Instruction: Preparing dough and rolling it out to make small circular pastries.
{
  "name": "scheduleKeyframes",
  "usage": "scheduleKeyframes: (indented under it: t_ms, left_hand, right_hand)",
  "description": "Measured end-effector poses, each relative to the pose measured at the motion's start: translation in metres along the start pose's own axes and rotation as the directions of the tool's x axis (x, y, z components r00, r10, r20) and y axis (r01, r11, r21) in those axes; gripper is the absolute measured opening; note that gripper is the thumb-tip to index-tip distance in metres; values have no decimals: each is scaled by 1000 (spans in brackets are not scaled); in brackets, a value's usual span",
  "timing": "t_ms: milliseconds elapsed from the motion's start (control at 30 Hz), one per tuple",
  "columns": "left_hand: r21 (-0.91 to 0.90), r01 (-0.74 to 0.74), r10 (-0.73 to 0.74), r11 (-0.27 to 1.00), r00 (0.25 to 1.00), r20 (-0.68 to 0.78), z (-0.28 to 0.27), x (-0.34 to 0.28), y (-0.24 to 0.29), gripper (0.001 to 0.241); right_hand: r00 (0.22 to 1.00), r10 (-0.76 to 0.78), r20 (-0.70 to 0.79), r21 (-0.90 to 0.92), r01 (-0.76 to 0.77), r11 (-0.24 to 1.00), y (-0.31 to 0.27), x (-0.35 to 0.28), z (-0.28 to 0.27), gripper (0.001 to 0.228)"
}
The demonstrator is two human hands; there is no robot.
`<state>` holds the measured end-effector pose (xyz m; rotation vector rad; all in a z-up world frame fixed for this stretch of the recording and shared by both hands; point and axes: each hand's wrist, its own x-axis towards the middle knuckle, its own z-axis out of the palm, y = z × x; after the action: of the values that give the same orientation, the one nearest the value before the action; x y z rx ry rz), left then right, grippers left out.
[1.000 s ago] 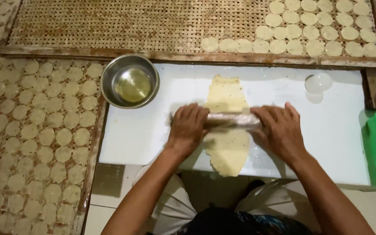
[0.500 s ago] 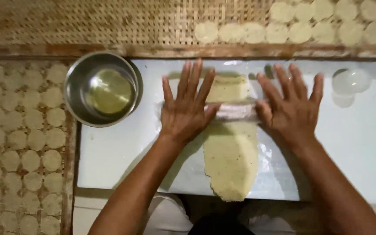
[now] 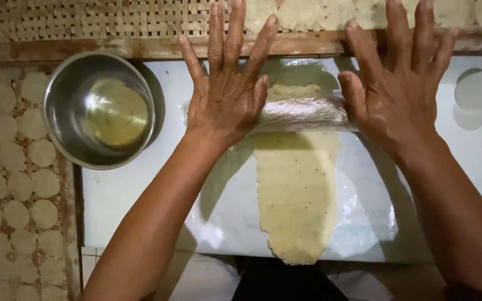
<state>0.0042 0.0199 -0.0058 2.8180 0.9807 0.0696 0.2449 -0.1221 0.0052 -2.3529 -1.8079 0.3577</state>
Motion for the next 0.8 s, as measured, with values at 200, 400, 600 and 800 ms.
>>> scheduleKeyframes:
  t_ms: [200,400,600,800]
  left_hand:
    - [17,76,-78,997,983,165,-16,14,3,65]
    - [14,137,-136,990,956,259,-24,30,3,62]
    - [14,116,-116,993,977,180,-17,44,-4,60]
    - [-15,104,-103,994,992,68,-24,54,-6,57]
  right_hand:
    - [999,9,49,-83,-5,997,4,9,2,59]
    - [998,37,54,66,-41,997,0,25,-4,61]
    - [1000,-22,-9,54,22,998,3,41,-7,51]
    - [952,-246,-185,-130,224,966,30,49,10,55]
